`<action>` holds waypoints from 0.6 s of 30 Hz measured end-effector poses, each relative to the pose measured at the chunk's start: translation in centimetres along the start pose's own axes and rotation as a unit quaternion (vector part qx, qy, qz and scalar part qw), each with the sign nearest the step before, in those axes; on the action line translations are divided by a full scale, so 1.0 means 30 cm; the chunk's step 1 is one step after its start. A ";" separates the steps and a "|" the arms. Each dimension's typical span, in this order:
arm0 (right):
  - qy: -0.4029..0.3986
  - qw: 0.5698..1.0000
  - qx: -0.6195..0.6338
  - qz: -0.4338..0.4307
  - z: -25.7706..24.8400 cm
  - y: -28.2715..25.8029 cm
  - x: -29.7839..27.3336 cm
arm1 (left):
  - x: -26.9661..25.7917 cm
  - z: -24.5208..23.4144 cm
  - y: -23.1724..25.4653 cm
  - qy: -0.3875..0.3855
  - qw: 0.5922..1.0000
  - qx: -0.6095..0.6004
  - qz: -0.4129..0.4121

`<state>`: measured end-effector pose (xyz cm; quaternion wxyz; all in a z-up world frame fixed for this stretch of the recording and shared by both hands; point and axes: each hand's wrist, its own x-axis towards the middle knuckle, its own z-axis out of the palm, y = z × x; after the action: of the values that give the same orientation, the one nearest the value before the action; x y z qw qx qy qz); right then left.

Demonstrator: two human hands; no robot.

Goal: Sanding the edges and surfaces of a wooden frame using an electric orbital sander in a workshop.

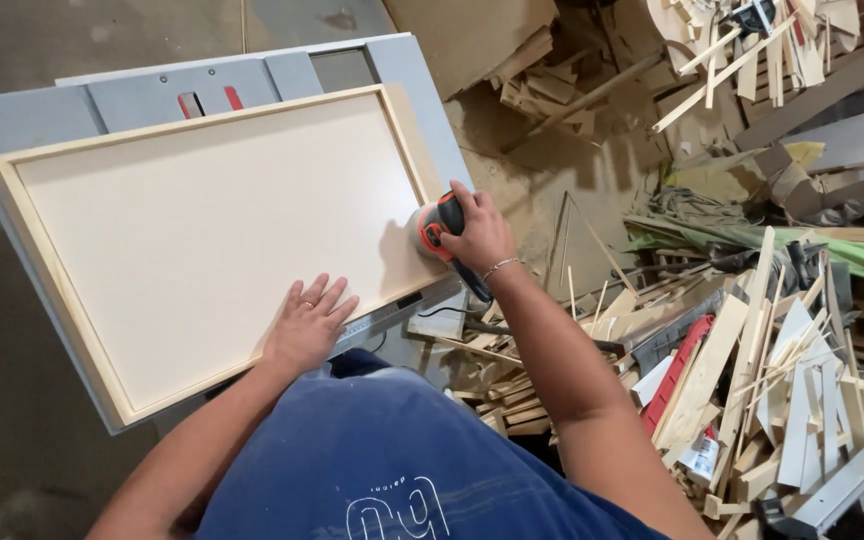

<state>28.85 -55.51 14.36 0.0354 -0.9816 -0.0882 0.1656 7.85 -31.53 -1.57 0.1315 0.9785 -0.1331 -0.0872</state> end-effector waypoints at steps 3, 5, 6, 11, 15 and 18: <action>0.004 1.000 0.003 0.008 0.005 -0.014 0.015 | 0.016 0.013 -0.024 0.004 0.999 -0.034 -0.004; -0.002 1.000 0.003 0.010 0.003 -0.022 0.023 | 0.027 0.018 -0.050 0.011 0.998 -0.055 -0.005; -0.004 1.000 0.004 0.018 0.005 -0.024 0.032 | 0.035 0.016 -0.068 0.080 0.996 -0.039 -0.022; -0.001 1.000 0.000 0.020 -0.045 -0.068 0.124 | 0.103 -0.090 -0.179 -0.024 0.979 0.005 -0.202; -0.007 1.000 0.014 0.018 -0.057 -0.086 0.203 | 0.092 -0.150 -0.170 -0.081 0.975 0.013 -0.205; 0.007 1.000 0.019 0.008 -0.065 -0.105 0.285 | 0.105 -0.174 -0.171 -0.094 0.974 0.021 -0.207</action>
<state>36.93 -50.92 13.80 0.0528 -0.9825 -0.0770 0.1610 13.13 -26.43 1.53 0.0769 0.9748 0.0585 -0.2012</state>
